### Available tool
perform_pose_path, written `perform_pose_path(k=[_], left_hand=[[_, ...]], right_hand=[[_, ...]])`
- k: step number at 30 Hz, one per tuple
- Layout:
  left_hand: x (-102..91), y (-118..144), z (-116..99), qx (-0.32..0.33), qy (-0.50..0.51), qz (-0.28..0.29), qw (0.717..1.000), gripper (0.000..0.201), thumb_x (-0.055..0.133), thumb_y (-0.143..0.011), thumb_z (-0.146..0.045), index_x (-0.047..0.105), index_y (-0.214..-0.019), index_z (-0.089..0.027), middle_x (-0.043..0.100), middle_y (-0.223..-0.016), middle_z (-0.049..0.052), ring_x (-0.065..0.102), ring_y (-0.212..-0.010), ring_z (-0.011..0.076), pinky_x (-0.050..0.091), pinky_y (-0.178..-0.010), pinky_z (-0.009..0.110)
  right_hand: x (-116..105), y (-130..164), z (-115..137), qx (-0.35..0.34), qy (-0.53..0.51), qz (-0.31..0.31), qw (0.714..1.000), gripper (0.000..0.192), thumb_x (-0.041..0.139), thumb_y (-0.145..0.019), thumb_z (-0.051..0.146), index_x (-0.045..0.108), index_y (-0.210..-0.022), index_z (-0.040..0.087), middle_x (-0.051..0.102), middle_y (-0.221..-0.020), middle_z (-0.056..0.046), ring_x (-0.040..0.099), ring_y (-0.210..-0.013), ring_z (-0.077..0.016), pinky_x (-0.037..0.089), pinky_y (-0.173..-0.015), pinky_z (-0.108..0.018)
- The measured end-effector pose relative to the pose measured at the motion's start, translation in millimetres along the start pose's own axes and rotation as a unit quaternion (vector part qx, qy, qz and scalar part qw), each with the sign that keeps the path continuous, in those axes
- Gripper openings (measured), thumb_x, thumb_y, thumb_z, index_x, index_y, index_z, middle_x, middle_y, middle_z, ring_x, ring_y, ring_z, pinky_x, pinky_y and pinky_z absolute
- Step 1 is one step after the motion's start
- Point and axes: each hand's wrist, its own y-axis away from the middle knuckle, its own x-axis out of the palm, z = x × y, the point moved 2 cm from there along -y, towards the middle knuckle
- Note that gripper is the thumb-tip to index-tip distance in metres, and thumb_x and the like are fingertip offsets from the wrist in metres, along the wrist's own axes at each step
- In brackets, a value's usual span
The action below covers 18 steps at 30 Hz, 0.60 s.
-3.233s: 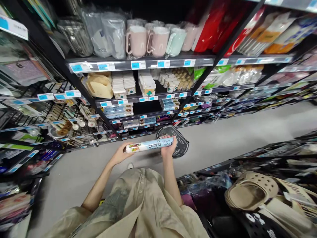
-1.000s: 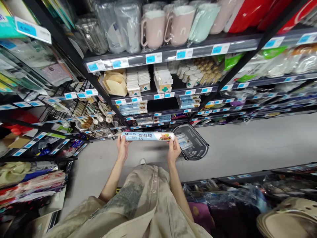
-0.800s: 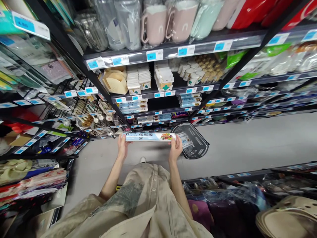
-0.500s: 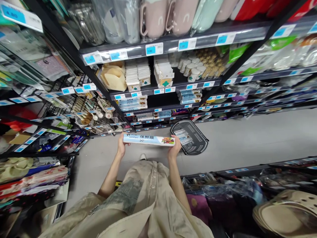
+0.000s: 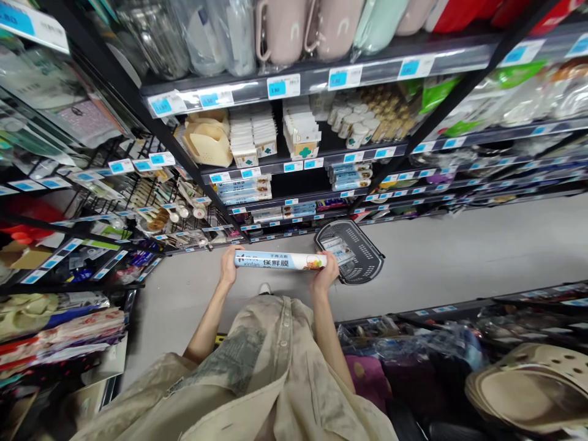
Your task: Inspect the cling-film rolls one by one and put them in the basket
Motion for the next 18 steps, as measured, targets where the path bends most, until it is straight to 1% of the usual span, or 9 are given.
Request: perform_pose_path(k=[3, 5, 7, 10, 13, 16, 18], left_hand=[[2.3, 0.0, -3.4, 0.057, -0.035, -0.005, 0.998, 0.043, 0.037, -0.098, -0.043, 0.069, -0.084, -0.019, 0.066, -0.09, 0.008, 0.06, -0.086, 0.0226, 0.046, -0.079, 0.032], [2.9, 0.3, -4.0, 0.075, -0.037, -0.011, 0.996, 0.04, 0.037, -0.096, -0.04, 0.07, -0.087, -0.019, 0.067, -0.092, 0.008, 0.061, -0.089, 0.0239, 0.046, -0.083, 0.034], [3.3, 0.9, -4.5, 0.082, -0.035, -0.014, 0.996, 0.038, 0.038, -0.094, -0.037, 0.071, -0.09, -0.018, 0.068, -0.093, 0.009, 0.062, -0.091, 0.0249, 0.046, -0.083, 0.034], [3.4, 2.2, -6.2, 0.093, -0.038, -0.013, 0.995, 0.036, 0.04, -0.09, -0.034, 0.072, -0.087, -0.019, 0.067, -0.09, 0.009, 0.061, -0.089, 0.0251, 0.046, -0.083, 0.034], [2.8, 3.4, -7.1, 0.106, -0.048, -0.017, 0.993, 0.036, 0.04, -0.089, -0.032, 0.072, -0.086, -0.019, 0.067, -0.088, 0.009, 0.061, -0.086, 0.0248, 0.046, -0.082, 0.034], [1.7, 3.8, -5.7, 0.118, -0.062, -0.024, 0.991, 0.037, 0.038, -0.089, -0.029, 0.072, -0.087, -0.018, 0.068, -0.088, 0.009, 0.061, -0.085, 0.0237, 0.045, -0.079, 0.033], [0.9, 3.8, -4.4, 0.127, -0.077, -0.028, 0.989, 0.037, 0.036, -0.089, -0.028, 0.072, -0.086, -0.017, 0.067, -0.086, 0.008, 0.061, -0.082, 0.0227, 0.045, -0.076, 0.033]], right_hand=[[-0.1, -2.6, -0.7, 0.07, -0.074, 0.005, 0.995, 0.022, 0.067, -0.076, 0.039, 0.061, -0.085, 0.02, 0.068, -0.083, -0.001, 0.069, -0.08, -0.0193, 0.06, -0.078, -0.036], [-2.1, -5.2, -1.7, 0.115, -0.105, 0.009, 0.988, 0.025, 0.068, -0.071, 0.034, 0.059, -0.091, 0.021, 0.069, -0.089, 0.0, 0.071, -0.081, -0.0177, 0.062, -0.08, -0.035], [-5.8, -7.6, -3.4, 0.146, -0.118, 0.003, 0.982, 0.031, 0.067, -0.067, 0.029, 0.056, -0.095, 0.022, 0.069, -0.094, 0.002, 0.071, -0.081, -0.016, 0.063, -0.08, -0.033], [-11.3, -9.0, -5.9, 0.156, -0.122, -0.015, 0.98, 0.028, 0.062, -0.066, 0.028, 0.054, -0.092, 0.022, 0.069, -0.093, 0.002, 0.071, -0.081, -0.0158, 0.063, -0.08, -0.033], [-12.5, -8.2, -6.3, 0.155, -0.134, -0.018, 0.979, 0.019, 0.059, -0.067, 0.026, 0.052, -0.084, 0.022, 0.065, -0.081, 0.003, 0.068, -0.073, -0.0154, 0.063, -0.078, -0.034], [-9.5, -5.8, -3.0, 0.157, -0.147, -0.006, 0.977, 0.015, 0.06, -0.068, 0.025, 0.05, -0.079, 0.022, 0.059, -0.071, 0.005, 0.064, -0.065, -0.0141, 0.063, -0.078, -0.034], [-7.1, -3.4, 0.4, 0.159, -0.146, -0.011, 0.976, 0.016, 0.063, -0.069, 0.025, 0.051, -0.08, 0.022, 0.057, -0.068, 0.006, 0.063, -0.063, -0.0135, 0.063, -0.077, -0.033]])
